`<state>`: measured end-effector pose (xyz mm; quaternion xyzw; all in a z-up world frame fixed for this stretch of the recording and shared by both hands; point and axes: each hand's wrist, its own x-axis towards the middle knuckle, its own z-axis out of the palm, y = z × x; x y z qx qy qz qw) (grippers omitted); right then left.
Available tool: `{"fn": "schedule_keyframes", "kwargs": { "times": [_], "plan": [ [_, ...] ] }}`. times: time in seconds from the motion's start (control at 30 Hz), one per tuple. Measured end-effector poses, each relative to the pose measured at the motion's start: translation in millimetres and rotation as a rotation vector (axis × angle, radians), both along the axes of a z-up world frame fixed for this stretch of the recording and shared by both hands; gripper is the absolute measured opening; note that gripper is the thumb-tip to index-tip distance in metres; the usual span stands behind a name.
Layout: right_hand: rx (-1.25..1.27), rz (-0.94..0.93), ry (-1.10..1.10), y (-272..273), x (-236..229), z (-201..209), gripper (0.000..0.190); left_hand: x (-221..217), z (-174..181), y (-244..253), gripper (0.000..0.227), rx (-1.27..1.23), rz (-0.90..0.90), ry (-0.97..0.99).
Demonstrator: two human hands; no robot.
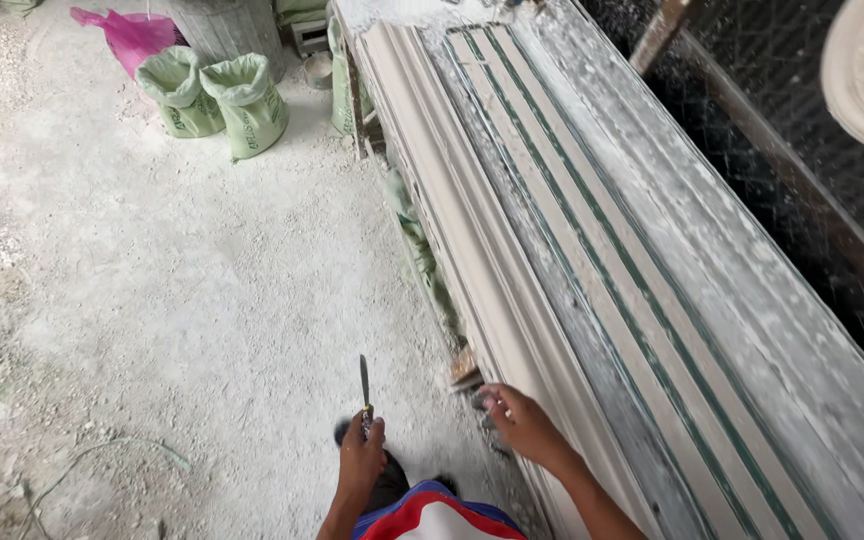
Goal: The person scrapes a white powdery residue from the surface of a long, ribbed decorative molding using a small metal scraper. They work along the length of the piece, removing the residue from the grooves and flat areas.
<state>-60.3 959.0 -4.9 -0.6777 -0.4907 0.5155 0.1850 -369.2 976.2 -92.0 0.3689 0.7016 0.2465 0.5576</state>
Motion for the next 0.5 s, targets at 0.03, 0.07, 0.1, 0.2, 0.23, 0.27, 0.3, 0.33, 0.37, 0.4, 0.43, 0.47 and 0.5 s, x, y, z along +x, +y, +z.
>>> {"fn": "schedule_keyframes", "kwargs": {
  "times": [0.03, 0.07, 0.1, 0.2, 0.23, 0.27, 0.3, 0.33, 0.37, 0.4, 0.43, 0.47, 0.5],
  "plan": [
    [0.043, -0.027, 0.017, 23, 2, -5, 0.037, 2, -7, 19, 0.042, -0.029, -0.021, 0.016],
    [0.088, -0.06, 0.039, 44, 3, -15, 0.038, 0, -16, 37, 0.042, -0.058, -0.048, 0.036],
    [0.132, -0.094, 0.06, 65, 3, -26, 0.038, -1, -27, 54, 0.041, -0.086, -0.076, 0.056],
    [0.157, -0.212, 0.121, 110, -13, -63, 0.037, -5, -59, 106, 0.036, 0.155, -0.24, 0.172],
    [0.141, -0.252, 0.161, 117, -24, -73, 0.036, -9, -65, 121, 0.036, 0.268, -0.276, 0.2],
    [0.141, -0.283, 0.197, 136, -29, -83, 0.035, -8, -73, 149, 0.037, 0.397, -0.302, 0.225],
    [0.14, -0.313, 0.233, 155, -33, -92, 0.034, -7, -77, 179, 0.039, 0.526, -0.328, 0.249],
    [0.096, -0.318, 0.224, 177, -39, -99, 0.034, -11, -80, 210, 0.042, 0.412, -0.355, 0.269],
    [0.052, -0.322, 0.215, 200, -44, -104, 0.033, -14, -81, 243, 0.047, 0.297, -0.38, 0.286],
    [-0.006, -0.331, 0.205, 212, -48, -107, 0.033, -19, -80, 266, 0.052, 0.168, -0.408, 0.303],
    [-0.001, -0.343, 0.161, 231, -50, -110, 0.034, -23, -80, 292, 0.052, 0.177, -0.448, 0.307],
    [-0.003, -0.352, 0.113, 250, -47, -109, 0.035, -24, -77, 312, 0.052, 0.178, -0.486, 0.307],
    [-0.006, -0.36, 0.066, 269, -44, -105, 0.036, -24, -72, 332, 0.052, 0.179, -0.524, 0.307]
  ]
}}
